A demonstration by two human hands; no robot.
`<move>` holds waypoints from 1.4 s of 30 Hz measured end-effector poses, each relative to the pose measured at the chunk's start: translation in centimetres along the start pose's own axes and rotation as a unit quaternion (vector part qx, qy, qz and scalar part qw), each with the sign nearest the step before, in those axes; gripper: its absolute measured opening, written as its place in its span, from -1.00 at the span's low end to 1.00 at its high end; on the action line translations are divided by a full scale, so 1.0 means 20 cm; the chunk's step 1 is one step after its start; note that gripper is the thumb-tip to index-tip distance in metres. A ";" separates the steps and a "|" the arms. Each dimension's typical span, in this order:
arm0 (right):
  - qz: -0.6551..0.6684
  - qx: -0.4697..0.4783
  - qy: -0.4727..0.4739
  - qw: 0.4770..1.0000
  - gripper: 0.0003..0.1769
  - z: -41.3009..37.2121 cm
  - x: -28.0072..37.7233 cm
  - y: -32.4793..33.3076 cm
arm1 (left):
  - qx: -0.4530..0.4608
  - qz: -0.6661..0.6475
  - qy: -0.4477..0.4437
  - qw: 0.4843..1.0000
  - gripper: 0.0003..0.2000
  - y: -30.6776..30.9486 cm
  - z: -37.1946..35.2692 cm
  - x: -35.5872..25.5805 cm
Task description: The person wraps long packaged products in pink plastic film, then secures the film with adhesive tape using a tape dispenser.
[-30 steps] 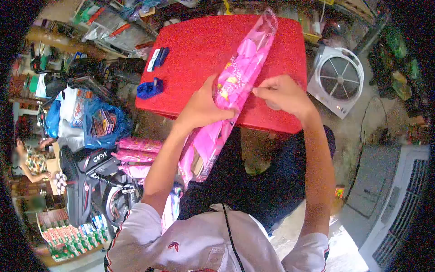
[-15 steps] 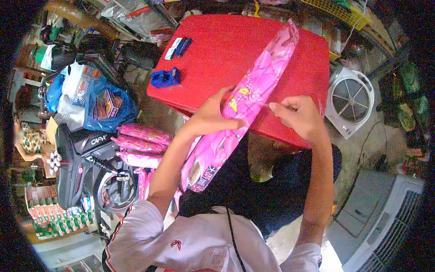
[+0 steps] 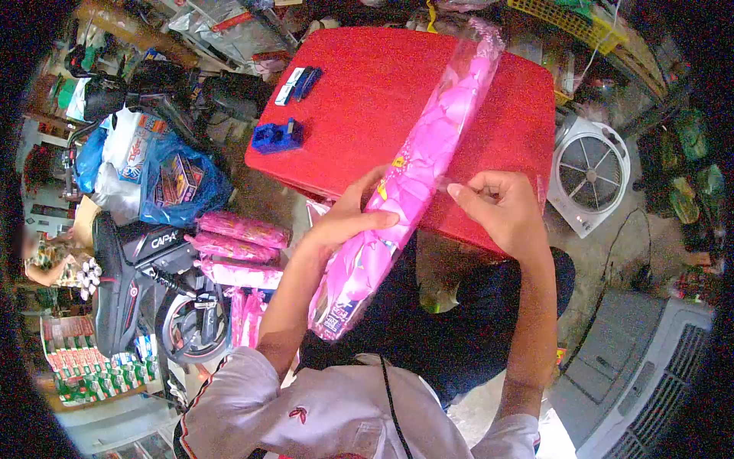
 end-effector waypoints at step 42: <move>0.033 -0.021 0.085 0.996 -0.86 -0.03 0.06 0.03 | 0.173 -0.520 0.036 0.836 0.08 -0.17 -0.08 0.17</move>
Point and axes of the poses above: each hand's wrist, its own z-axis towards the middle knuckle, its own y-axis out of the back of the hand, x = y × z, the point moved 6 cm from there along z, towards the middle knuckle, and after that the axes turned 1 degree about -y, right-handed, at the moved point
